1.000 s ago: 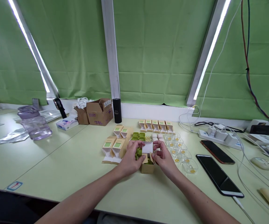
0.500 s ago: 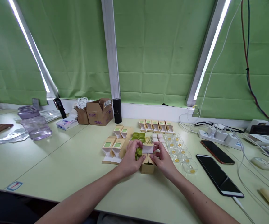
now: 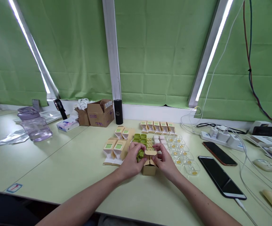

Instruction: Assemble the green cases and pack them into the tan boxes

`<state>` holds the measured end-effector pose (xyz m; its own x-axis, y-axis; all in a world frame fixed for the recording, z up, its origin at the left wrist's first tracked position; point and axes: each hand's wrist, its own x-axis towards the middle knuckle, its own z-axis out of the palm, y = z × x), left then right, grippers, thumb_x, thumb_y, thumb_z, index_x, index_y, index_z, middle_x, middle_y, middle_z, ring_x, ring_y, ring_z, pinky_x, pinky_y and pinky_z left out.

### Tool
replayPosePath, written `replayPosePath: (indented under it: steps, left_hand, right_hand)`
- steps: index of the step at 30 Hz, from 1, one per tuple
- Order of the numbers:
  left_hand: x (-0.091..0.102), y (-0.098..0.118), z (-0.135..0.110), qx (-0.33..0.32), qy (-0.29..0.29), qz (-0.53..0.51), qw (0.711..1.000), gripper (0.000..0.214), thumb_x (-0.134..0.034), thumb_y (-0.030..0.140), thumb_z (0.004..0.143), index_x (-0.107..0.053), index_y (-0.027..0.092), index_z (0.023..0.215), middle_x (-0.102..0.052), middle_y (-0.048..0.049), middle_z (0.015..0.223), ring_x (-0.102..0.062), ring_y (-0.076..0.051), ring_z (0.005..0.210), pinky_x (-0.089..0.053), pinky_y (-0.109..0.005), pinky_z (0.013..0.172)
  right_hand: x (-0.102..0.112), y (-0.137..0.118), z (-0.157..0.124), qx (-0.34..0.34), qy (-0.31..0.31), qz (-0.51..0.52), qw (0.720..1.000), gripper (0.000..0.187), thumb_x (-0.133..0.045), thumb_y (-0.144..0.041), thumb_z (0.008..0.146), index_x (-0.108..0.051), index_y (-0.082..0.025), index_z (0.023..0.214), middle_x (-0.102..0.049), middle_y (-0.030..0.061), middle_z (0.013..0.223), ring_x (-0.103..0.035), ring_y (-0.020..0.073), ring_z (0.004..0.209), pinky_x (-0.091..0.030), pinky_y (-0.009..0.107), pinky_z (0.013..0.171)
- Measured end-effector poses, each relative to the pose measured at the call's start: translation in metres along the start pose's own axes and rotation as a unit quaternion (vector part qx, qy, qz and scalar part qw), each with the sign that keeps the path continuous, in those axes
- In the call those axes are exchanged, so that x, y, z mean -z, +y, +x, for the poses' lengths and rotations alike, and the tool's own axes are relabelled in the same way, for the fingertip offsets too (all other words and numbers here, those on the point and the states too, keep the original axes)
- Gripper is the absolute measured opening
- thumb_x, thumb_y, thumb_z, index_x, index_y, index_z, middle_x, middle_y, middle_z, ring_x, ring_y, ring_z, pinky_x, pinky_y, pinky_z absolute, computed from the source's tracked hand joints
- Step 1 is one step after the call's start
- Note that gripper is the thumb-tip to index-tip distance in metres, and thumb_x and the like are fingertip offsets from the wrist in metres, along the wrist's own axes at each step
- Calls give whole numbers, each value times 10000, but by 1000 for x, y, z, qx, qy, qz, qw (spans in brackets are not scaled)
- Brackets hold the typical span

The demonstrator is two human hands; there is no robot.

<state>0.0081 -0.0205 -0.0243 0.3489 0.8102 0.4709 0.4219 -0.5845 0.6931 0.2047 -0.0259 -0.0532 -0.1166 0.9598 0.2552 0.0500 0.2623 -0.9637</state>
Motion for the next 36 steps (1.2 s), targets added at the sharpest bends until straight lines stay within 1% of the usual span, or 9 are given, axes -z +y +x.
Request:
replayPosePath:
  steps: [9,13,16,20,25,27,31,33,36]
  left_hand:
    - [2,4,2,-4,-9,10,1000,116,-638,177,854,-632,215,963,-554,-92,1090,-523,-298,1153,-477,-457,1016]
    - [3,5,3,-3,-6,11,1000,107,-634,159,831,-638,215,922,-574,-92,1070,-532,-304,1141,-481,-453,994]
    - [3,5,3,-2,-4,9,1000,94,-641,166,831,-638,217,910,-584,-89,1057,-540,-301,1125,-483,-443,979]
    - [2,5,3,-10,-4,7,1000,60,-640,191,853,-636,221,905,-597,-86,1037,-533,-300,1121,-474,-441,979]
    - [4,7,3,-9,-13,-3,1000,56,-628,198,847,-632,224,898,-600,-81,1009,-517,-302,1124,-460,-439,984]
    - [6,7,3,-13,-22,-11,1000,90,-608,184,833,-638,224,908,-596,-79,1003,-508,-302,1130,-456,-437,988]
    - [11,7,3,-22,-31,-33,999,203,-541,147,800,-654,218,954,-587,-83,1036,-488,-299,1155,-440,-446,1025]
    - [12,7,3,-20,-33,-37,999,189,-524,176,839,-659,219,964,-590,-85,1042,-479,-302,1163,-431,-455,1032]
    - [13,9,3,-22,-36,-31,999,179,-511,310,949,-667,224,965,-613,-86,1015,-475,-310,1147,-428,-468,1022]
  right_hand:
    - [-1,-1,0,10,5,-7,1000,403,-682,-305,798,-531,-263,1170,-492,-2,1039,-524,113,668,-425,255,571]
    - [1,-6,-1,39,19,-15,999,357,-628,-245,798,-553,-250,1148,-499,-1,1022,-520,116,675,-420,260,584]
    - [4,-15,-5,90,28,-24,995,260,-568,-227,861,-579,-240,1120,-512,1,949,-512,139,701,-420,278,612]
    - [9,-26,-12,185,19,-101,977,123,-564,-266,958,-607,-241,1071,-523,13,889,-504,179,751,-415,310,643]
    - [10,-30,-16,268,-1,-217,939,132,-609,-191,914,-606,-243,1035,-540,21,900,-484,187,739,-382,325,638]
    - [10,-29,-16,277,-1,-235,932,141,-605,-165,900,-597,-242,1017,-536,18,884,-488,191,742,-377,326,640]
    - [9,-27,-16,276,1,-243,930,141,-604,-149,885,-577,-244,986,-532,10,855,-494,190,729,-378,322,631]
    - [9,-27,-17,274,-5,-249,929,133,-603,-153,885,-567,-248,972,-542,14,856,-509,194,731,-390,324,632]
    - [10,-29,-18,270,-19,-263,926,118,-600,-165,887,-553,-256,945,-563,27,861,-537,208,744,-414,337,640]
